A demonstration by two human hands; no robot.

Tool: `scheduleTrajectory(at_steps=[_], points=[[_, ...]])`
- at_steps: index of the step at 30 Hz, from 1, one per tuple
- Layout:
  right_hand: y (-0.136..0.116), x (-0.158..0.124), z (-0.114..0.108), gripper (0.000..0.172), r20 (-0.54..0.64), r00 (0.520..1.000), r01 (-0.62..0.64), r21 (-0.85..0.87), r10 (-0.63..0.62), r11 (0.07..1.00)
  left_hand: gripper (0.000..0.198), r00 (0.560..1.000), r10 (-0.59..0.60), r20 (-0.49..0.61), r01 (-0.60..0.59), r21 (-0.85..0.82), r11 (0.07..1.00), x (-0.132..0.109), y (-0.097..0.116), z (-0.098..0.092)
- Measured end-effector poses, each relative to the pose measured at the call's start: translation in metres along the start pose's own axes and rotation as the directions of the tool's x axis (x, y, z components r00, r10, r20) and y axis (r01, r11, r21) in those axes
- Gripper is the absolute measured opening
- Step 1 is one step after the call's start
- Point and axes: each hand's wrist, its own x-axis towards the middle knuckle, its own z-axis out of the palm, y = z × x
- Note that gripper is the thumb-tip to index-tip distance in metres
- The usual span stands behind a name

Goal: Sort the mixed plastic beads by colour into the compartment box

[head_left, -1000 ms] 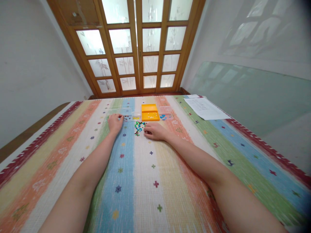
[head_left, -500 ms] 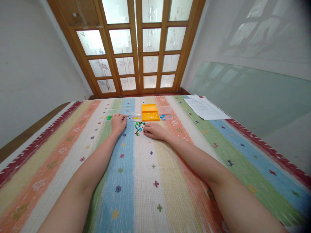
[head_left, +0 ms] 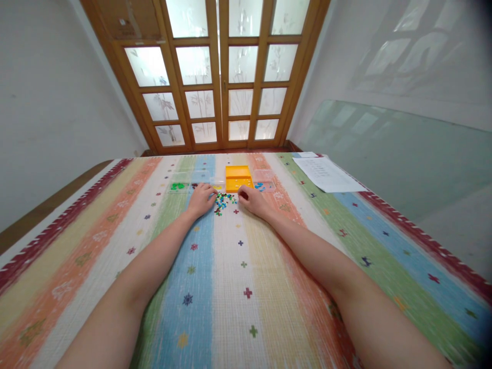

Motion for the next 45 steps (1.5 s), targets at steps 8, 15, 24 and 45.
scheduleTrajectory(at_steps=[8, 15, 24, 45], points=[[-0.005, -0.001, 0.0, 0.016, 0.123, 0.986, 0.127, -0.136, -0.111, 0.982, 0.02, 0.997, 0.041, 0.063, -0.04, -0.02, 0.999, 0.0, 0.001, 0.002], [-0.006, -0.003, 0.0, 0.008, 0.166, 0.981, 0.13, -0.175, -0.101, 0.976, 0.021, 0.992, 0.088, 0.086, -0.084, -0.054, 0.995, -0.001, 0.002, 0.005], [0.001, 0.0, -0.006, 0.01, 0.044, 0.999, -0.017, -0.119, 0.023, 0.993, 0.022, 0.99, 0.085, 0.108, -0.083, -0.025, 0.996, -0.002, 0.006, 0.002], [0.039, 0.006, -0.021, 0.021, -0.233, 0.967, -0.159, -0.218, 0.106, 0.963, 0.018, 0.956, 0.228, 0.185, -0.204, -0.141, 0.969, 0.0, 0.015, -0.003]])
